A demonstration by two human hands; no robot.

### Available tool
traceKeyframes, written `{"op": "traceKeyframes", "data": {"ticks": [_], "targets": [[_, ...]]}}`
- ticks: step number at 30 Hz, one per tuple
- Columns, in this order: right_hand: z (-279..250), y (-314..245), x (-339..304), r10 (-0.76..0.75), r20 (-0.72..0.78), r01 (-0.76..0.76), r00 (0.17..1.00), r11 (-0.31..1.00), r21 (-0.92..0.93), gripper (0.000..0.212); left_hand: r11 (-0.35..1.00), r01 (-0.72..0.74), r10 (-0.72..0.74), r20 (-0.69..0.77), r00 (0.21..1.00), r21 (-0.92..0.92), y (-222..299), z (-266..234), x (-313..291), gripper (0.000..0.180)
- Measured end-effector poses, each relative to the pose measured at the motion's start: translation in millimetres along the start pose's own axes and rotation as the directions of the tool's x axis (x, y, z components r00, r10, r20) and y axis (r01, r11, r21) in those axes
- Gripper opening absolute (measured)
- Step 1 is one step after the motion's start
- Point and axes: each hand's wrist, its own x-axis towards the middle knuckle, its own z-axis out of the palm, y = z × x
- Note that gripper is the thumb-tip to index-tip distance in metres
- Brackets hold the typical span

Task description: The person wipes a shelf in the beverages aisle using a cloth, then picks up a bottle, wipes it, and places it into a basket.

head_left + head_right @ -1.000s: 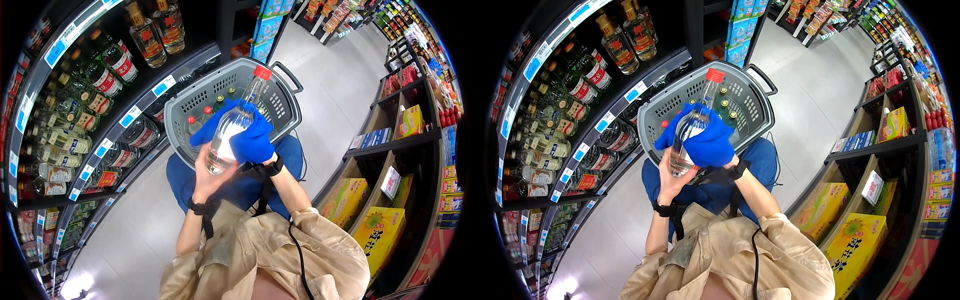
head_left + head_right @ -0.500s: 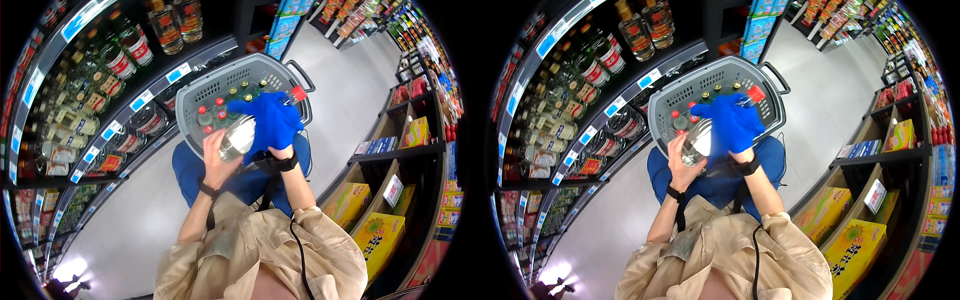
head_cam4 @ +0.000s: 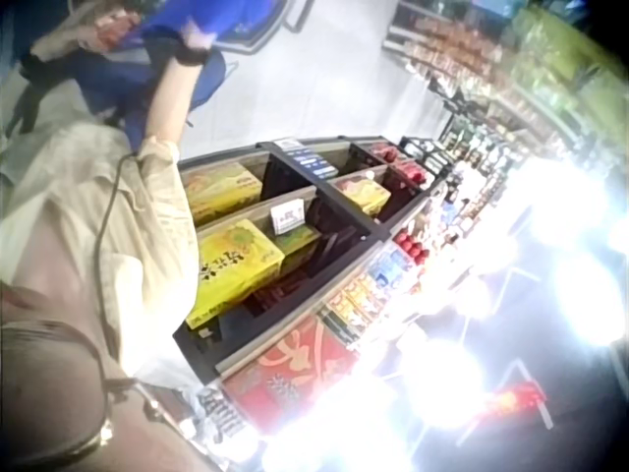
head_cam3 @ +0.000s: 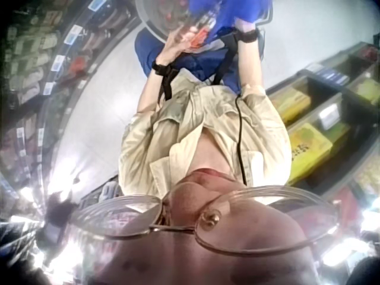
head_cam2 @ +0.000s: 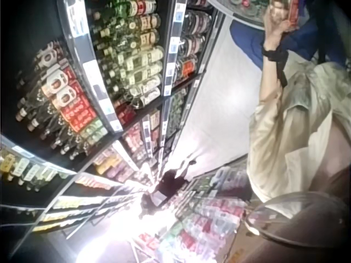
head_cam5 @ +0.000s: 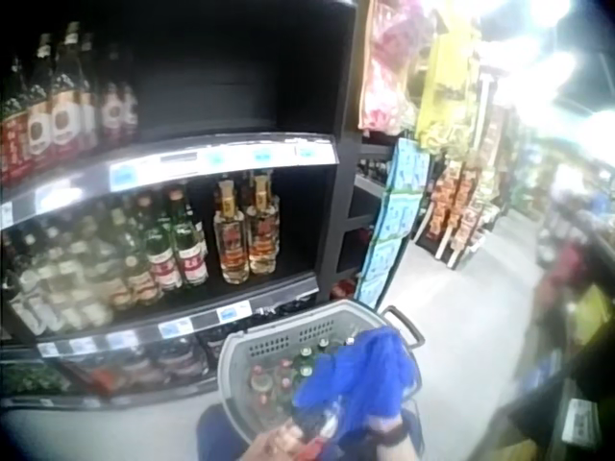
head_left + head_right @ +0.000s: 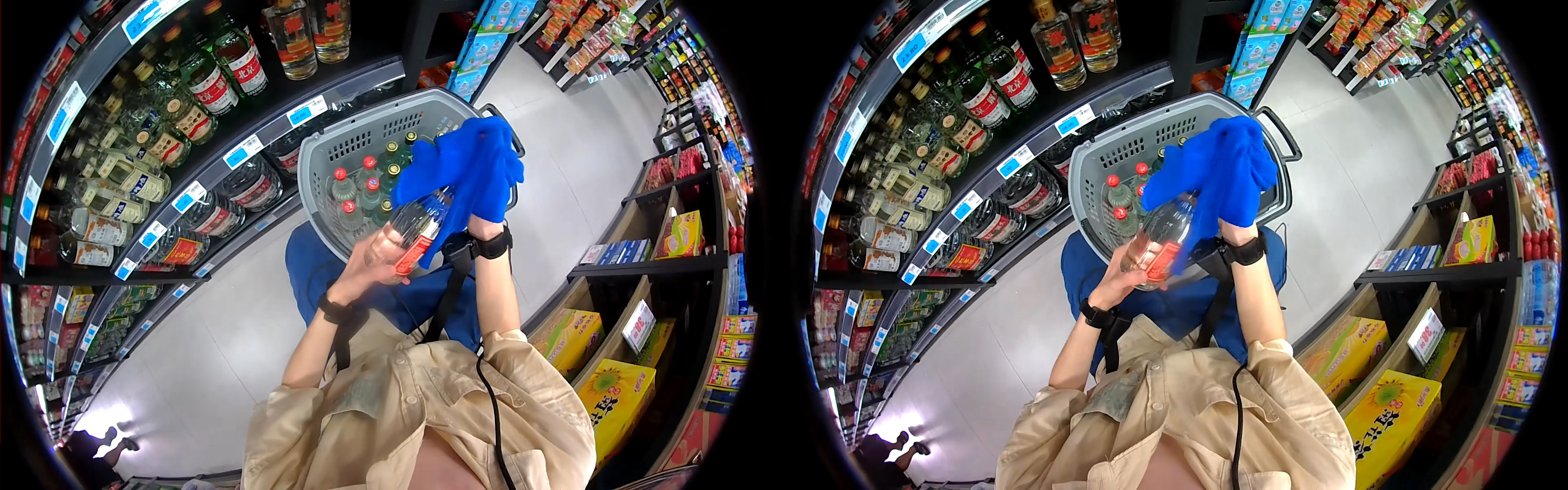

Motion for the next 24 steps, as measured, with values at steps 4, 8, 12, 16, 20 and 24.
{"op": "traceKeyframes", "data": {"ticks": [4, 8, 12, 16, 20, 24], "targets": [[-6.8, 17.3, 0.2, -0.147, 0.044, 0.154, 0.988, 0.953, -0.260, 0.055, 0.955, -0.101, 0.120, -0.051, 0.991, 0.278, 1.6, 10.3, 1.5, 0.089], [22.3, 28.9, -10.8, -0.225, 0.187, 0.290, 0.956, 0.811, -0.508, 0.043, 0.712, -0.209, 0.394, -0.134, 0.909, 0.671, -3.2, -1.0, 8.5, 0.074], [42.8, 33.7, -25.7, -0.246, 0.267, 0.361, 0.932, 0.714, -0.600, 0.033, 0.598, -0.190, 0.563, -0.238, 0.792, 0.779, 8.5, 23.3, 11.8, 0.077], [58.7, 38.2, -44.9, -0.272, 0.323, 0.422, 0.907, 0.619, -0.663, 0.025, 0.161, -0.119, 0.824, -0.067, 0.563, 0.980, -5.7, 12.8, 13.6, 0.084], [46.1, 55.0, -52.5, -0.131, 0.190, 0.183, 0.973, 0.940, -0.288, 0.029, -0.194, -0.119, 0.824, 0.228, 0.520, 0.974, -8.0, -9.8, 8.7, 0.084], [33.1, 51.4, -44.9, -0.021, 0.128, 0.046, 0.992, 0.978, -0.201, 0.032, -0.453, -0.083, 0.779, 0.440, 0.446, 0.887, -9.4, -25.6, 10.0, 0.086]]}}
